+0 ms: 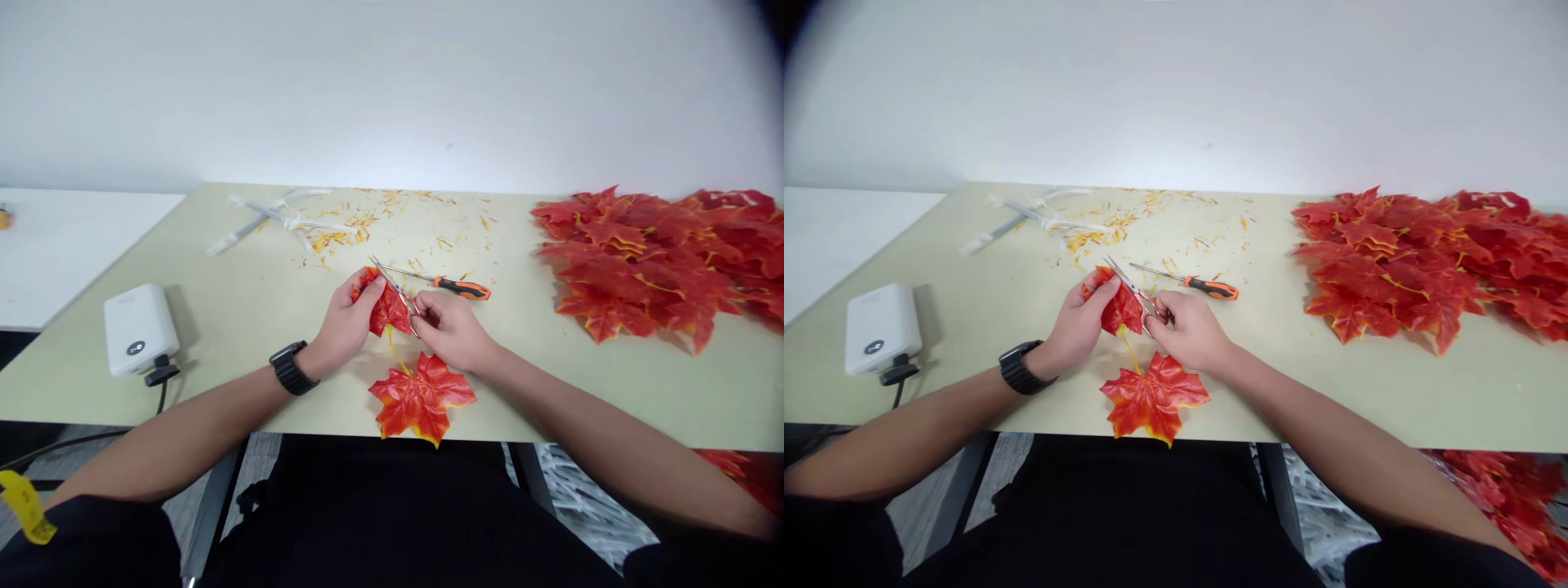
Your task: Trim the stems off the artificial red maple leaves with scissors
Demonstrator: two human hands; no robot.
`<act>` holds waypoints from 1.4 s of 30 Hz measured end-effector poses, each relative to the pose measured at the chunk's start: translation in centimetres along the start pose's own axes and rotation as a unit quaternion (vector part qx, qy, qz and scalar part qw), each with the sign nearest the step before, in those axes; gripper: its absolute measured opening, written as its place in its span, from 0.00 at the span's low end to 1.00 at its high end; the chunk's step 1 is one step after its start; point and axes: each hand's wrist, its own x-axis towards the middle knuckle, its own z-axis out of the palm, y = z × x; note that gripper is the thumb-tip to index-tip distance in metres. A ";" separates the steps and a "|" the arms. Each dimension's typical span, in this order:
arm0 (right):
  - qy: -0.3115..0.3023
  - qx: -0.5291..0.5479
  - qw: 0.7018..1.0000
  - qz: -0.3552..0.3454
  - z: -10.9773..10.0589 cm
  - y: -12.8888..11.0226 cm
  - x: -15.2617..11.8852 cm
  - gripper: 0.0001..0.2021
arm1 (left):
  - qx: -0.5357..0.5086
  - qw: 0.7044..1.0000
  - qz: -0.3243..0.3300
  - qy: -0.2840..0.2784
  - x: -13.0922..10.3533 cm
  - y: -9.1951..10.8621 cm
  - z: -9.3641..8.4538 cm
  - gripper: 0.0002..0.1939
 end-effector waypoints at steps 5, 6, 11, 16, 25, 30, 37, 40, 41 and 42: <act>-0.001 0.009 1.000 0.011 0.0 -0.1 0.0 0.13 | 0.004 1.000 0.007 0.003 0.1 -0.2 0.0 0.12; -0.001 0.011 1.000 0.013 0.0 -0.1 0.0 0.12 | 0.004 1.000 0.008 0.002 0.1 -0.2 -0.1 0.12; 0.002 0.016 1.000 0.003 -0.1 0.0 -0.1 0.12 | 0.003 1.000 0.007 -0.003 0.1 -0.1 -0.1 0.12; 0.007 0.004 1.000 -0.012 -0.2 0.0 -0.1 0.12 | 0.006 1.000 0.003 -0.005 -0.1 0.1 0.0 0.12; 0.008 -0.003 1.000 -0.023 -0.3 0.0 0.0 0.12 | -0.002 1.000 -0.002 -0.010 0.0 0.2 0.0 0.12; 0.010 0.001 1.000 -0.023 -0.3 -0.1 0.1 0.12 | 0.002 1.000 -0.007 -0.014 -0.2 0.3 0.0 0.12; 0.005 0.007 1.000 -0.018 -0.3 -0.1 0.0 0.12 | 0.014 1.000 -0.018 -0.009 -0.2 0.2 0.0 0.14; 0.004 0.011 1.000 -0.013 -0.4 -0.1 0.0 0.12 | 0.005 1.000 -0.018 -0.012 -0.2 0.4 0.1 0.14; 0.004 0.012 1.000 -0.011 -0.4 -0.1 0.0 0.12 | 0.001 1.000 -0.017 -0.013 -0.2 0.4 0.1 0.15; 0.003 0.013 1.000 -0.010 -0.4 -0.1 0.0 0.12 | 0.000 1.000 -0.016 -0.014 -0.2 0.5 0.2 0.15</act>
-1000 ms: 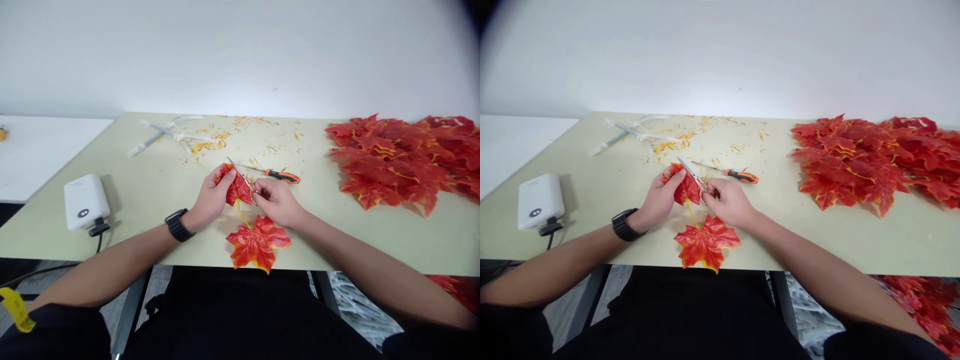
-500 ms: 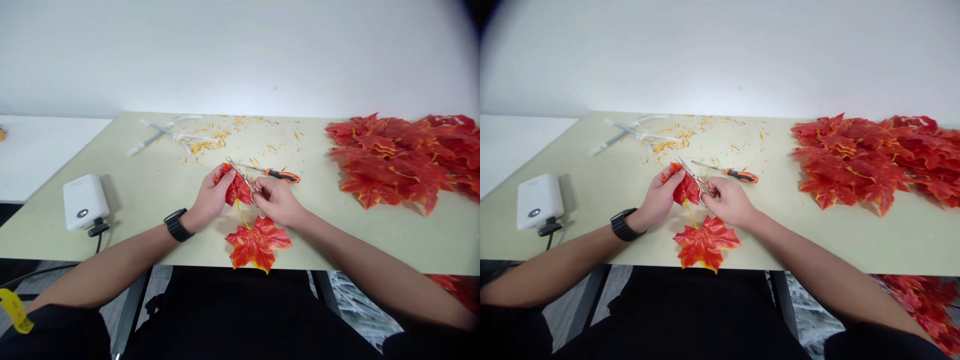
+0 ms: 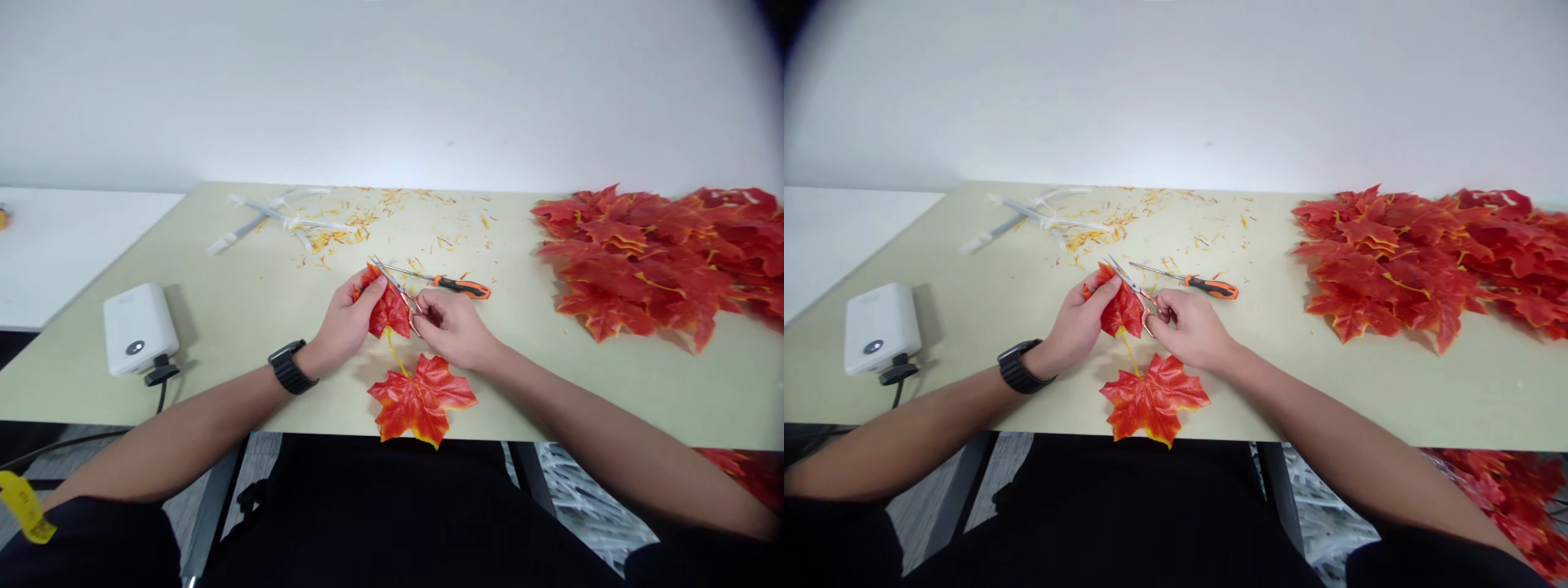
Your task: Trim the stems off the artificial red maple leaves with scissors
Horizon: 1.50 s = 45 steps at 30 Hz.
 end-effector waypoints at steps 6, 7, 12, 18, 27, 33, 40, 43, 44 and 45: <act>0.001 -0.006 1.000 0.003 0.1 -0.1 0.0 0.12 | 0.032 0.999 0.013 0.012 0.0 0.1 0.1 0.16; 0.002 -0.010 1.000 0.002 0.2 -0.1 0.0 0.12 | 0.038 0.999 0.016 0.013 0.0 0.1 0.1 0.16; 0.001 -0.023 1.000 -0.001 0.2 -0.1 0.0 0.11 | 0.054 0.998 0.024 0.022 0.1 0.0 0.1 0.17; -0.002 -0.026 1.000 0.001 0.2 -0.2 0.1 0.12 | 0.062 0.998 0.023 0.012 0.1 -0.1 0.2 0.16; -0.004 -0.008 1.000 0.011 0.2 -0.2 0.0 0.12 | 0.056 0.998 0.021 0.012 0.0 0.0 0.2 0.17; 0.004 0.001 1.000 0.022 0.1 -0.3 0.1 0.13 | 0.052 0.998 0.017 0.013 0.1 -0.2 0.0 0.16; 0.051 0.046 0.996 0.059 -0.6 0.8 0.3 0.17 | -0.016 0.999 0.019 0.026 0.5 0.0 -0.1 0.09; 0.054 0.076 0.994 0.065 -0.8 1.1 0.4 0.20 | -0.018 0.999 0.007 0.042 0.5 0.2 -0.2 0.07; 0.052 0.084 0.993 0.069 -0.9 1.1 0.5 0.21 | -0.013 0.999 0.004 0.045 0.5 0.3 -0.2 0.07; 0.050 0.088 0.992 0.074 -1.0 1.0 0.5 0.21 | -0.008 0.999 0.002 0.046 0.5 0.3 -0.3 0.07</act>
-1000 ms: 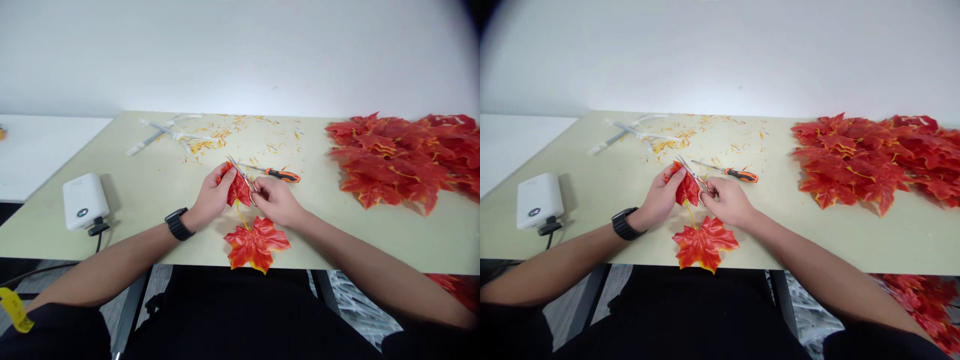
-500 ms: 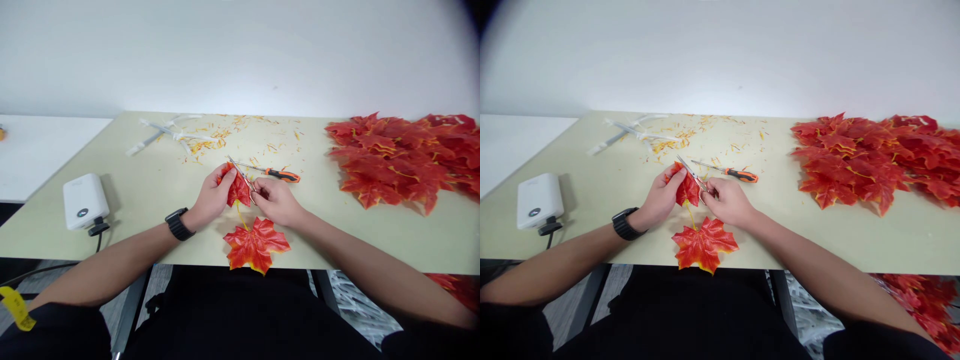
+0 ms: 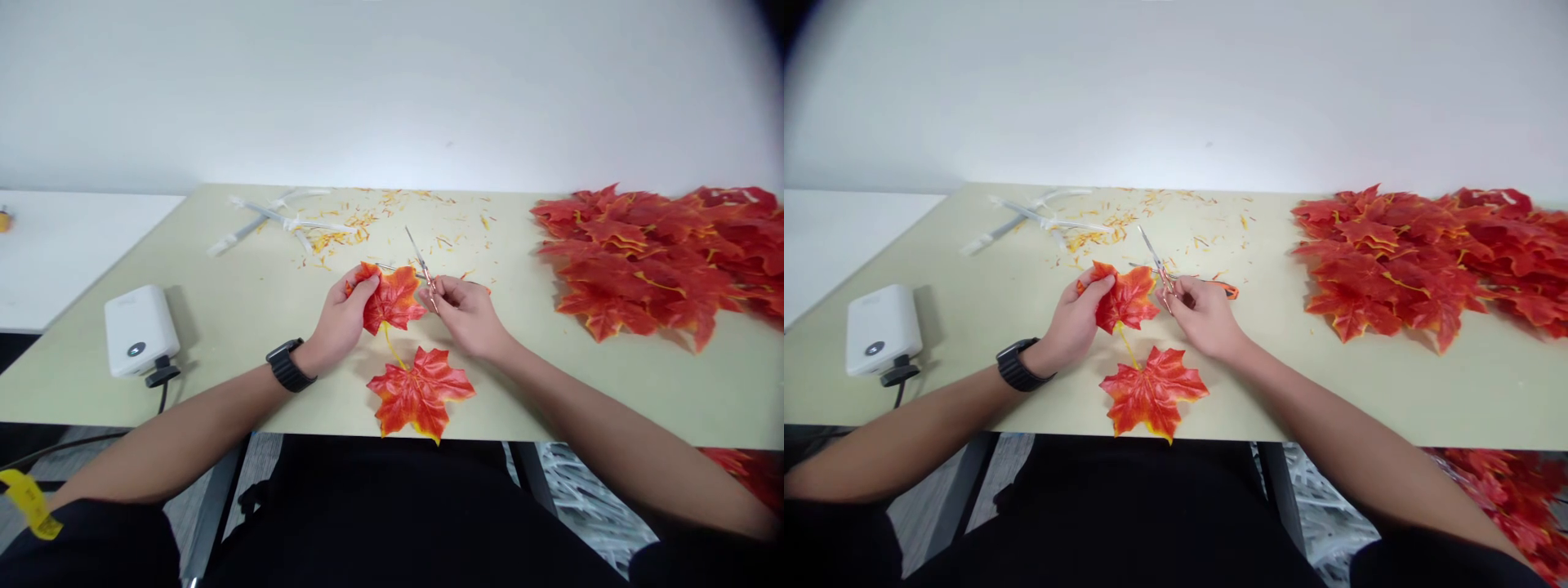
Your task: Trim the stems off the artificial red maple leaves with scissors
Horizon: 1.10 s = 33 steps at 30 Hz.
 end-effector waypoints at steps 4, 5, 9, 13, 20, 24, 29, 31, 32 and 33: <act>0.004 -0.006 1.000 0.019 -0.1 -0.1 0.1 0.22 | 0.012 1.000 0.006 -0.008 -0.1 0.3 -0.1 0.05; 0.006 -0.003 1.000 0.021 -0.2 0.1 0.1 0.22 | 0.016 1.000 0.008 -0.012 -0.1 0.4 -0.1 0.05; 0.006 0.057 0.998 0.035 -0.2 0.5 0.2 0.20 | 0.046 0.999 0.014 -0.024 -0.2 0.6 -0.1 0.05; -0.007 0.134 0.990 0.052 -0.1 0.1 0.3 0.19 | 0.055 0.998 0.010 -0.035 -0.1 0.4 -0.3 0.06; -0.015 0.206 0.977 0.055 0.5 -0.6 0.3 0.18 | 0.072 0.995 -0.007 -0.072 -0.1 -0.1 -0.3 0.12; -0.008 0.220 0.973 0.067 0.5 -0.3 0.4 0.15 | 0.072 0.994 -0.008 -0.081 -0.2 -0.2 -0.3 0.14; -0.001 0.233 0.969 0.083 0.4 -0.3 0.5 0.16 | 0.102 0.992 0.023 -0.071 0.0 -0.4 -0.5 0.12; 0.006 0.240 0.967 0.083 0.5 -0.4 0.5 0.16 | 0.118 0.990 0.038 -0.063 0.1 -0.4 -0.5 0.11; 0.012 0.243 0.966 0.083 0.6 -0.4 0.5 0.15 | 0.125 0.989 0.044 -0.061 0.1 -0.4 -0.4 0.11; 0.018 0.246 0.966 0.082 0.7 -0.4 0.5 0.15 | 0.131 0.988 0.048 -0.060 0.1 -0.4 -0.4 0.11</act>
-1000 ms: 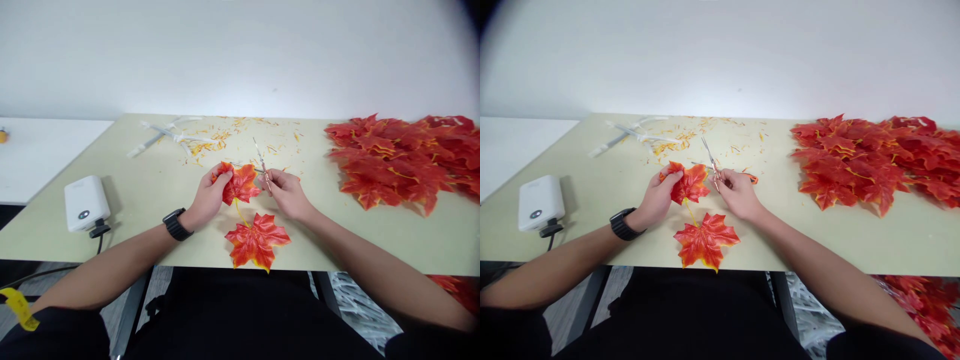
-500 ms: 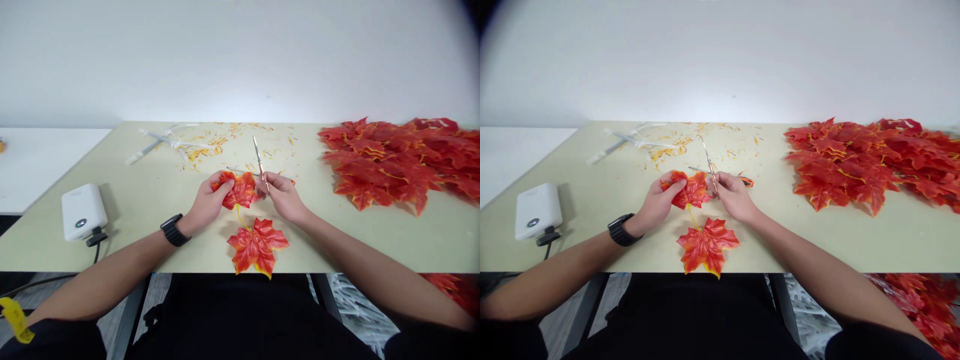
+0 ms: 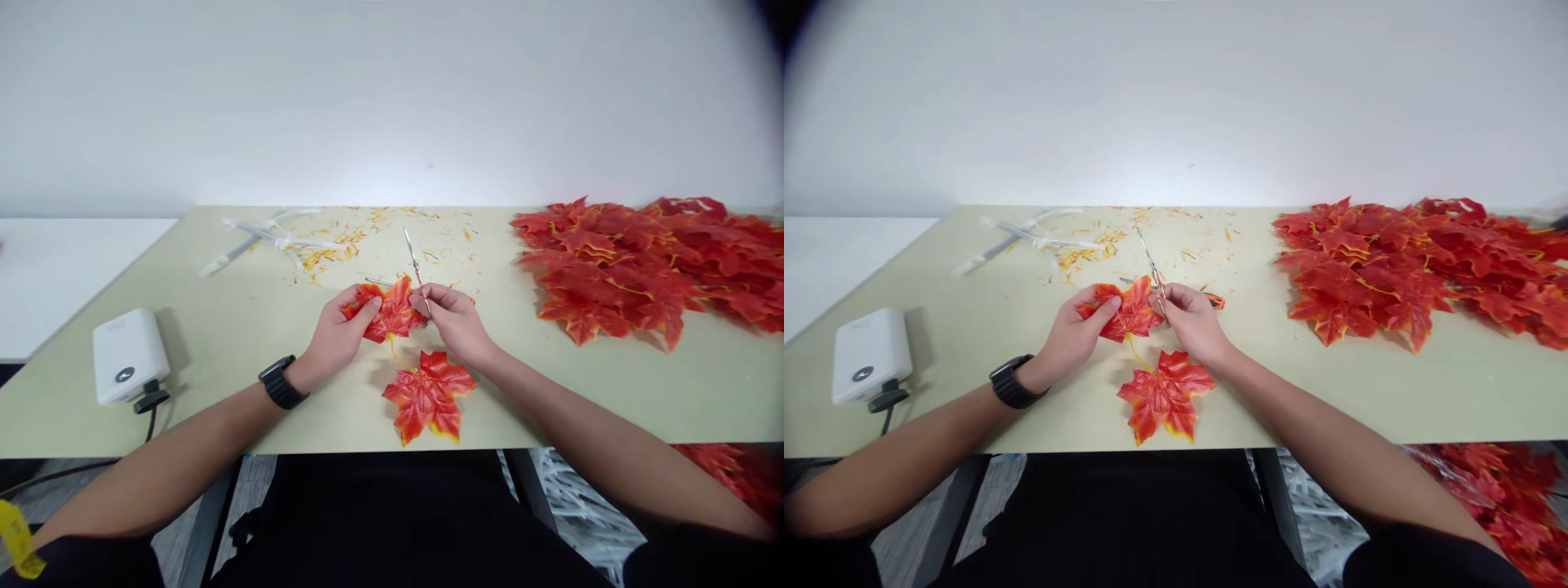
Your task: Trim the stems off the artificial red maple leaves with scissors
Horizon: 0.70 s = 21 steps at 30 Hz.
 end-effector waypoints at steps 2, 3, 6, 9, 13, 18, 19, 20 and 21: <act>0.012 0.009 1.000 -0.004 0.1 0.1 0.0 0.14 | 0.006 1.000 0.002 0.000 0.0 0.1 0.0 0.11; 0.016 0.014 1.000 -0.007 0.2 0.1 0.0 0.14 | 0.005 1.000 0.003 -0.001 0.0 0.1 0.1 0.11; 0.023 0.024 0.999 -0.015 0.1 -0.1 -0.1 0.14 | -0.011 1.000 0.003 -0.011 -0.1 0.2 0.1 0.12; 0.017 0.011 1.000 -0.015 0.0 -0.3 -0.1 0.13 | -0.053 0.998 -0.012 -0.029 -0.1 0.1 -0.1 0.11; -0.010 -0.017 1.000 -0.018 -0.4 -0.1 0.2 0.12 | -0.076 0.997 -0.001 0.024 0.7 -0.2 -0.8 0.11; -0.042 -0.059 0.997 -0.001 -0.7 0.3 0.5 0.11 | -0.024 0.999 -0.007 0.028 2.3 0.3 -2.1 0.10; -0.047 -0.073 0.996 -0.001 -0.7 0.3 0.5 0.11 | 0.001 1.000 -0.009 0.011 2.5 0.4 -2.3 0.10; -0.054 -0.085 0.995 -0.002 -0.7 0.3 0.5 0.11 | 0.029 0.999 -0.012 -0.010 2.6 0.5 -2.4 0.11; -0.064 -0.092 0.994 -0.003 -0.7 0.3 0.4 0.10 | 0.060 0.998 -0.012 -0.032 2.7 0.6 -2.5 0.13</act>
